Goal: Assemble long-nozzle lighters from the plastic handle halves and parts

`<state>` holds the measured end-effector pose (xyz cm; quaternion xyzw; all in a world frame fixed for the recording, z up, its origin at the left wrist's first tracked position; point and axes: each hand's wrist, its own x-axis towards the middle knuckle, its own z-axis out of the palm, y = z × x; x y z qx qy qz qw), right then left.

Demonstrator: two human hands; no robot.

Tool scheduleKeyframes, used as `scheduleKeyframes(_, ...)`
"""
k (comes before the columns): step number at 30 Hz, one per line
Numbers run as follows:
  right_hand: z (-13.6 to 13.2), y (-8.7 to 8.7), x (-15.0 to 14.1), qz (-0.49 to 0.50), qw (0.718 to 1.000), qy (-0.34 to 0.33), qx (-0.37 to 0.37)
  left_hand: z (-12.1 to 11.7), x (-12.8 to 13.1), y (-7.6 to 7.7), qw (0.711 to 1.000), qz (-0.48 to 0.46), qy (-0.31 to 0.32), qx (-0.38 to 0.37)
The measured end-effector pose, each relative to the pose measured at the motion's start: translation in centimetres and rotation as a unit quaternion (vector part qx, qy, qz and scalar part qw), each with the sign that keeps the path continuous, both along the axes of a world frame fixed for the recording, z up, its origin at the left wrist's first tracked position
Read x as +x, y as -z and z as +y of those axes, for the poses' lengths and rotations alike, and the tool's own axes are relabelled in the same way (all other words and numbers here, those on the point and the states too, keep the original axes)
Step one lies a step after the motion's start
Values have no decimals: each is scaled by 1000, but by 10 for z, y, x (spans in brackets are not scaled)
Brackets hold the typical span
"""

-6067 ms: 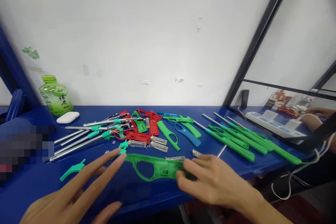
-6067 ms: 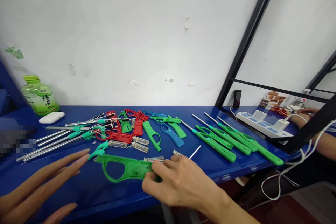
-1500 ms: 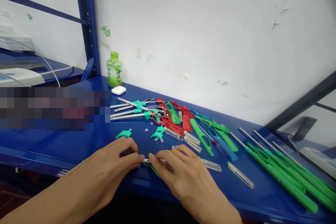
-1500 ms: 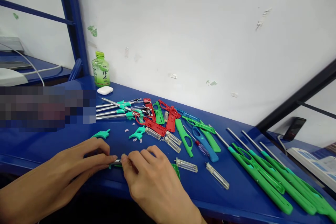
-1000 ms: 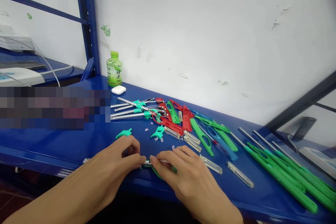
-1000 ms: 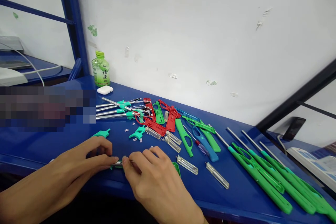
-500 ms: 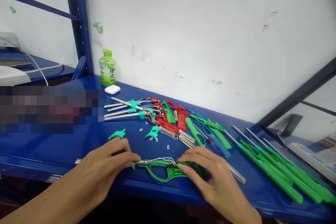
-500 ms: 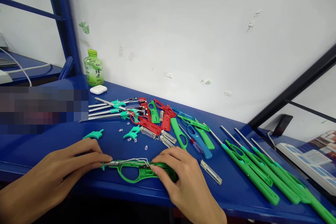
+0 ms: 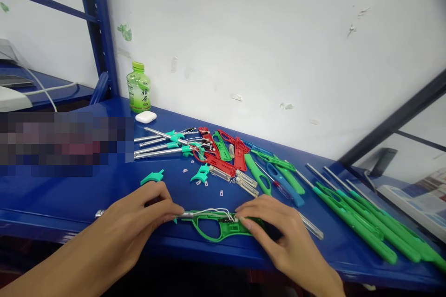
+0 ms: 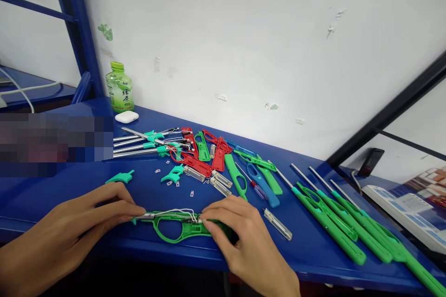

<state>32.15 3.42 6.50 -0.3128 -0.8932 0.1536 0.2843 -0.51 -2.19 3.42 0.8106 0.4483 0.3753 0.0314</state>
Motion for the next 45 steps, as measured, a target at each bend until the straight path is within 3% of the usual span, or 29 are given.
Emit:
scheduleKeyframes(6,-1,-1,2,-31,999,3,-43,-2,-7,8,998,31,-20,-45)
scheduleKeyframes(12,-4,-4,-5,-17,996,34,-85,-1,-12,8,998,48,4,-35)
scheduleKeyframes(17,-6,2,-10,8,992,57,-110,-3,-5,9,998,36,-21,-44)
scheduleKeyframes(24,-5,11,-16,53,981,117,-147,-2,-8,10,999,44,-6,-15)
scheduleKeyframes(30,-4,13,-17,66,978,116,-163,-4,-6,11,998,32,-30,-33)
scheduleKeyframes(37,-5,16,-15,61,989,91,-96,-4,-9,11,998,59,-16,1)
scheduleKeyframes(41,-7,15,-13,58,996,66,-20,-5,-9,16,997,78,-28,-6)
scheduleKeyframes(45,-9,15,-13,63,995,51,63,-3,-6,16,993,110,-38,35)
